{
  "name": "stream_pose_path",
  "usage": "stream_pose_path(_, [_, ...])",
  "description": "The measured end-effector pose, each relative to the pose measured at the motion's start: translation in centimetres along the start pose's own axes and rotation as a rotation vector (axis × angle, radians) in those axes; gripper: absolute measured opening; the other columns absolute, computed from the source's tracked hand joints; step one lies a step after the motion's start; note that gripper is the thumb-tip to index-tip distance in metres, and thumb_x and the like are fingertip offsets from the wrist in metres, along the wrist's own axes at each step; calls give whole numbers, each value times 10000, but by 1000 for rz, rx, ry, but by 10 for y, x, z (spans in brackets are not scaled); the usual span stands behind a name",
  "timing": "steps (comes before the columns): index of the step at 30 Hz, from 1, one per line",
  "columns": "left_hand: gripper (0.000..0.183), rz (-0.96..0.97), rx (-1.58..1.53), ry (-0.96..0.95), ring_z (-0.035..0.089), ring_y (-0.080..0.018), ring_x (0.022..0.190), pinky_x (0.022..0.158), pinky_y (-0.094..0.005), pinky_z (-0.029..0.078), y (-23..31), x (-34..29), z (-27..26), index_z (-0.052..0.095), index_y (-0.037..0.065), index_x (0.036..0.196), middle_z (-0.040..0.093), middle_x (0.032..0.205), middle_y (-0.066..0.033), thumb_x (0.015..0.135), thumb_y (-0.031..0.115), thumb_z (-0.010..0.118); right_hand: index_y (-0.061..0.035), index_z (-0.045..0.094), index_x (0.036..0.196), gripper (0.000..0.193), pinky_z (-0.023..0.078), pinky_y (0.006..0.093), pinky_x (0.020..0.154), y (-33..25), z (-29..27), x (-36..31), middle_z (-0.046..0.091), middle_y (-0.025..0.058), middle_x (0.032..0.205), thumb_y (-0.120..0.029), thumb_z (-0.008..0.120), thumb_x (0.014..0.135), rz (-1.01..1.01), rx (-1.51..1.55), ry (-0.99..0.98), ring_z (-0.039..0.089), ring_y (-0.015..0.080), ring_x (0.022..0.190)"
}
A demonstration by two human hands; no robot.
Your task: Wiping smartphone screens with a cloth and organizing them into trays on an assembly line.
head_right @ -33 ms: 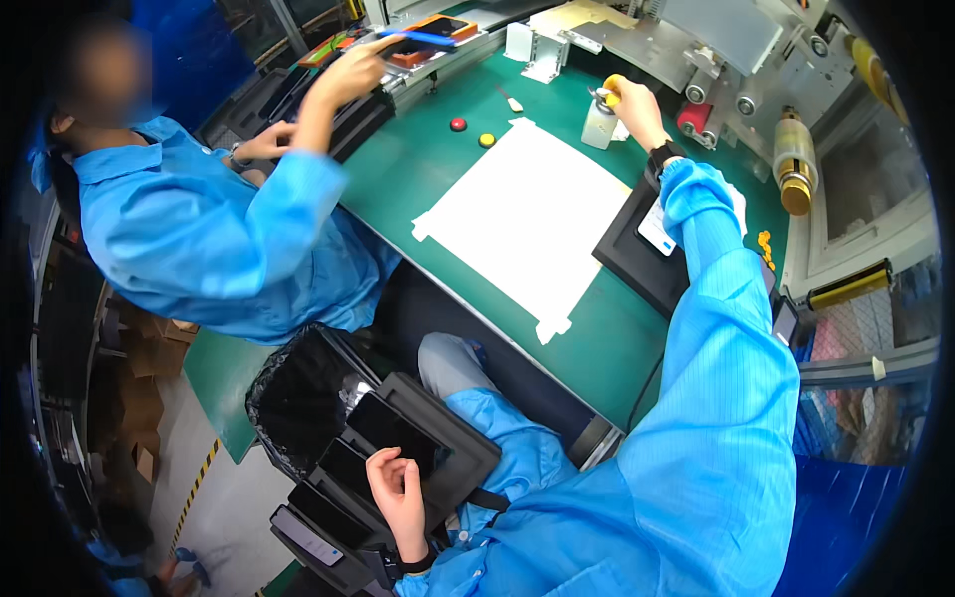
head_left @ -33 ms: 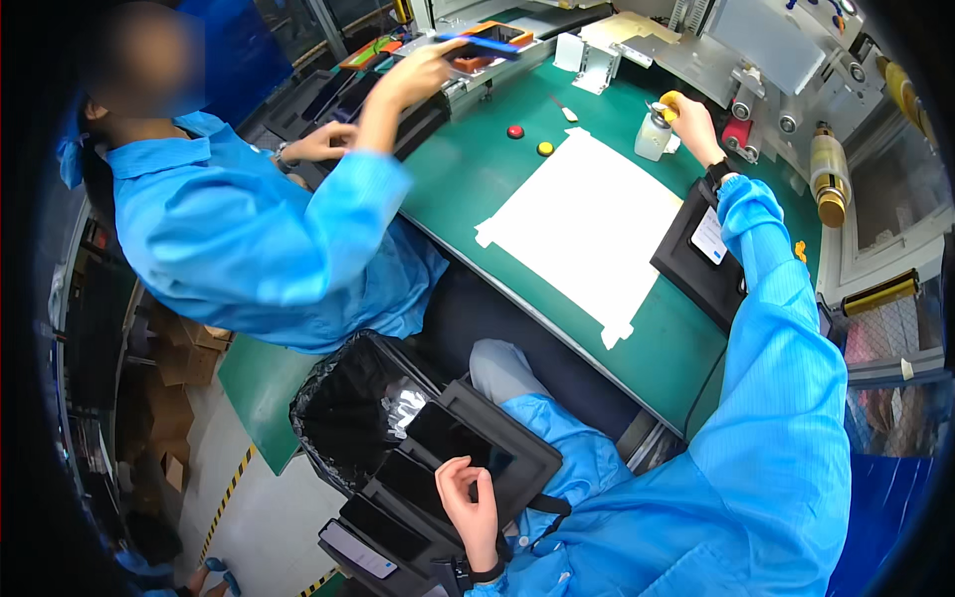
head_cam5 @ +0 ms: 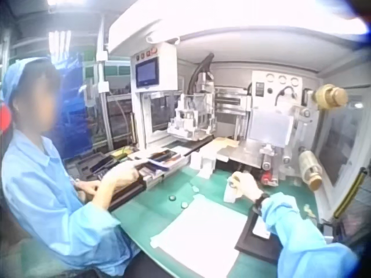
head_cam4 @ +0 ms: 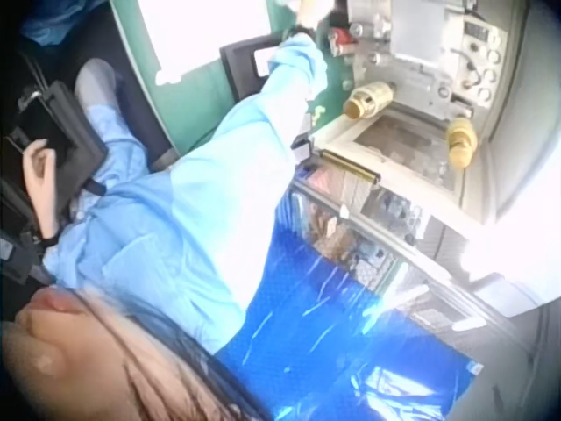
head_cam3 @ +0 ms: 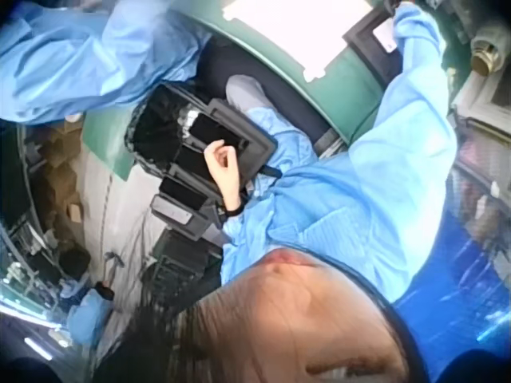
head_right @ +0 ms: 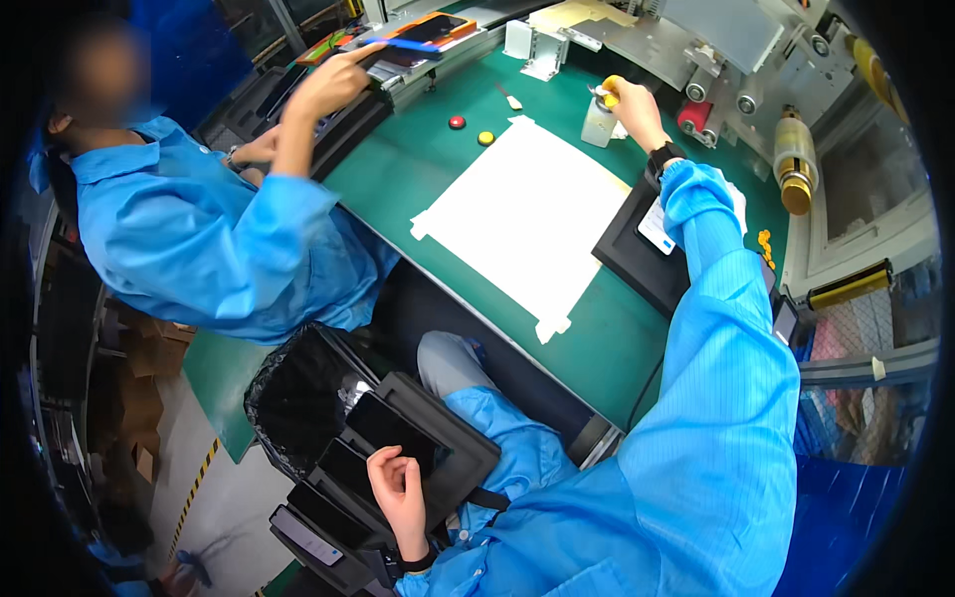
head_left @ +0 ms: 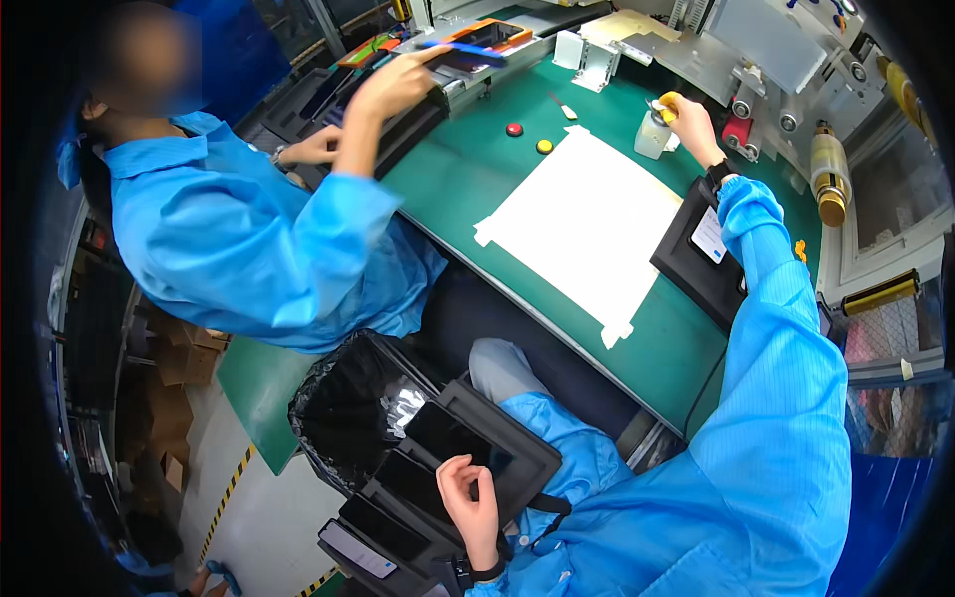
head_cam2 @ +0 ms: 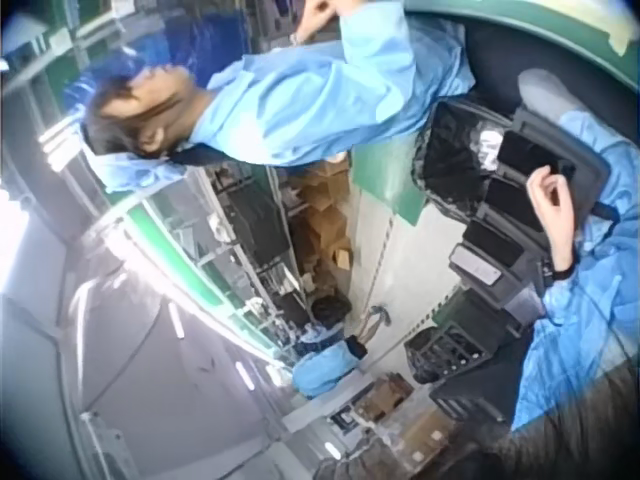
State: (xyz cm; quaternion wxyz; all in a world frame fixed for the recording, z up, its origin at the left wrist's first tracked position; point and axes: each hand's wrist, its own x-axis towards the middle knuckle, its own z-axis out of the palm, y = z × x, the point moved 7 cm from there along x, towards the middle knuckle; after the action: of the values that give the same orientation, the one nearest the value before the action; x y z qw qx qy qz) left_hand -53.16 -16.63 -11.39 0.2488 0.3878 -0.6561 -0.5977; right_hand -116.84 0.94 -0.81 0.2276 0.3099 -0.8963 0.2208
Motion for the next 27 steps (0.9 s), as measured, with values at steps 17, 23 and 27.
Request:
stream_pose_path(17, [223,118,22,18,611,-170,831,766,-273,501,18,-19,-2,544,-31,1068,521,1083,-127,850,-48,587,8,627,1141,248,478,255,837,-62,-40,-62,690,74,1023,-111,602,925,-21,482,-65,636,130,932])
stream_pose_path(23, [171,175,68,-55,610,-166,845,745,-268,500,27,-38,11,574,-16,1010,556,1024,-101,843,-42,593,38,599,1129,253,482,251,840,-126,-48,-117,667,68,1014,-48,638,895,13,794,-279,630,134,956])
stream_pose_path(27, [165,106,86,-25,592,-144,834,743,-264,493,12,-51,1,568,-17,1010,544,1000,-89,848,-34,592,-2,643,1068,266,510,289,778,-35,-42,-35,694,119,948,-142,666,842,53,393,-23,662,173,858])
